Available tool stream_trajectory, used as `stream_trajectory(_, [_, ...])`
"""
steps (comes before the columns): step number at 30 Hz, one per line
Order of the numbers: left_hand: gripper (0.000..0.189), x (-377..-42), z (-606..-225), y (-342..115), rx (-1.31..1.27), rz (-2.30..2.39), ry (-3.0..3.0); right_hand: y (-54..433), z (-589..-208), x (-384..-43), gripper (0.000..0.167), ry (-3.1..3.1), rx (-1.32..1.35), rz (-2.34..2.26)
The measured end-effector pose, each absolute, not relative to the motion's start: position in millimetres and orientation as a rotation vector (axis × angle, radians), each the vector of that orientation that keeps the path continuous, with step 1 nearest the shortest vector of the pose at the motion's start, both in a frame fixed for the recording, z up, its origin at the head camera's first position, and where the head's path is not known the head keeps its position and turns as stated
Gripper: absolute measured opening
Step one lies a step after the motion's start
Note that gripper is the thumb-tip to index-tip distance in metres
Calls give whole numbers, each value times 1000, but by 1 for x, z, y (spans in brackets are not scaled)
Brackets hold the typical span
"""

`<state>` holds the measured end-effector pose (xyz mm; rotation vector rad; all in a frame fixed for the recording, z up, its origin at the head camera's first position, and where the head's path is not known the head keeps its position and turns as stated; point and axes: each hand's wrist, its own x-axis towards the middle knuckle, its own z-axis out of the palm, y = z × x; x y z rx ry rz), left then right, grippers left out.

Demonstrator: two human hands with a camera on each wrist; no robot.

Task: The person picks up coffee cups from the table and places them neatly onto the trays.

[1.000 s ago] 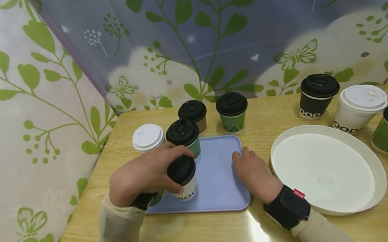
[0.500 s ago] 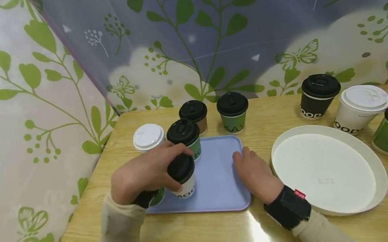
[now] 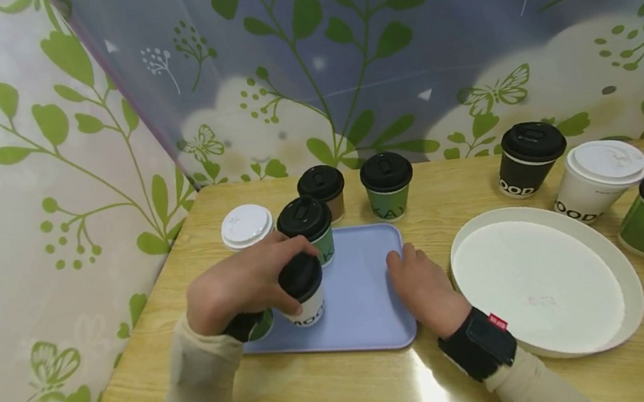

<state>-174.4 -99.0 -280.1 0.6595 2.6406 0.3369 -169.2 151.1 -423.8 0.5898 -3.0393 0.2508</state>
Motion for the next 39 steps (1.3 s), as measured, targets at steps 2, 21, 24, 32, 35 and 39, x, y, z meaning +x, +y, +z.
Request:
stream_trajectory(2, [71,-175,-280,-98,654,322,2637,151,-424,-169,10,-3034,591,253])
stream_trajectory(21, [73,-176,-283,-92,678,274,2614,152,-424,-172,12,-3056,583,261])
stream_trajectory(24, [73,-176,-283,-91,663,274,2608,152,-424,-172,12,-3051,588,262])
stream_trajectory(32, [74,-177,-286,-88,653,276,2584,153,-425,-171,12,-3043,599,257])
stream_trajectory(35, [73,-177,-288,-86,673,284,2571,153,-425,-171,11,-3040,602,264])
stream_trajectory(39, [71,-177,-290,-86,693,300,2571,152,-424,-170,9,-3032,604,269])
